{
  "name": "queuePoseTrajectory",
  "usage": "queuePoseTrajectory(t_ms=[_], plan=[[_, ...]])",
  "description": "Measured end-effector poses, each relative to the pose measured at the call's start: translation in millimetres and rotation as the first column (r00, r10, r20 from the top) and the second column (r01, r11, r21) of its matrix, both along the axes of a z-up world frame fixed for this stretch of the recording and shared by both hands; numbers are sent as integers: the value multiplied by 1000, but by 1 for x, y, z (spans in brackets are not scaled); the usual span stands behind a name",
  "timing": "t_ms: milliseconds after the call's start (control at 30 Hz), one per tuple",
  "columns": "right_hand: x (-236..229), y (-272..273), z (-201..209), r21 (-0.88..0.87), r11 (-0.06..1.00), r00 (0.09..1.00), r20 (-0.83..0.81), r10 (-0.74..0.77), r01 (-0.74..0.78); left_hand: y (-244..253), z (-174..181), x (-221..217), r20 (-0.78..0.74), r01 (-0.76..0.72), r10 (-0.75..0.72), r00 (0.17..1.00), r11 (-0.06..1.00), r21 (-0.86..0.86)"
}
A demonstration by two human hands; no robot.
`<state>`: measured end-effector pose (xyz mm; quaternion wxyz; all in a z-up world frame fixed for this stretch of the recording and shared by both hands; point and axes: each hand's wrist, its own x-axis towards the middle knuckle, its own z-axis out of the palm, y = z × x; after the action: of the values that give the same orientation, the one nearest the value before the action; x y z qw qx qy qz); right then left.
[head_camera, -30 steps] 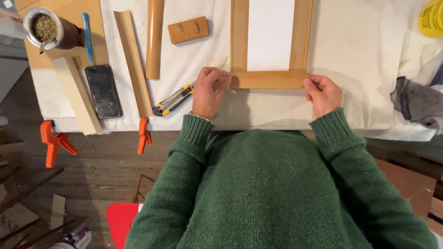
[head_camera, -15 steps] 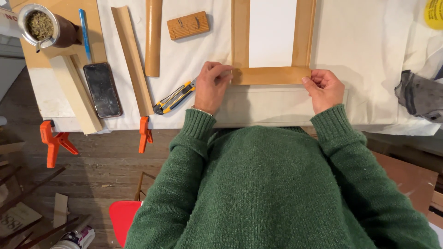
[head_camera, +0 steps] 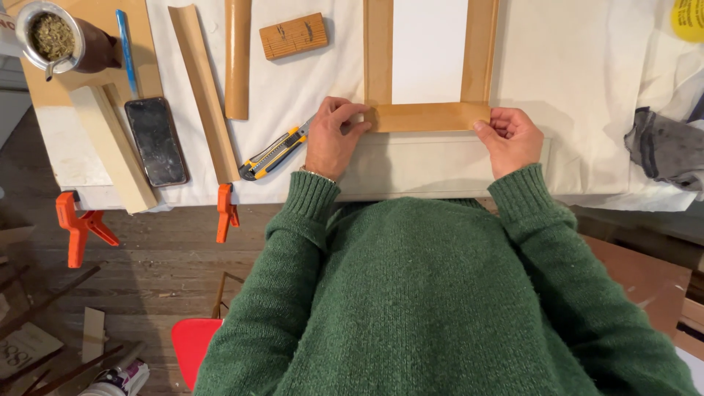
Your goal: Applying adhesive strips and assembling components to frame artwork at a workbench.
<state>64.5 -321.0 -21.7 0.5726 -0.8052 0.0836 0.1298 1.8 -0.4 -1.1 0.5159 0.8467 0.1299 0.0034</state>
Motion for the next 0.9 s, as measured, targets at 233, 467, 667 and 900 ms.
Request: queuePoseTrajectory(t_ms=[233,467,667,900], plan=[[-3,5,-2,-58,998,998,67,-15,19,0,4,-1,10,38,-39,999,999,18],[-4,13,14,-221,975,993,116,31,-5,0,2,-3,21,37,-37,999,999,10],[-4,16,17,-270,963,993,110,34,-3,1,4,-3,12,55,-55,998,998,21],[-4,18,22,-329,944,994,96,48,-14,1,8,-2,-22,54,-53,998,998,12]])
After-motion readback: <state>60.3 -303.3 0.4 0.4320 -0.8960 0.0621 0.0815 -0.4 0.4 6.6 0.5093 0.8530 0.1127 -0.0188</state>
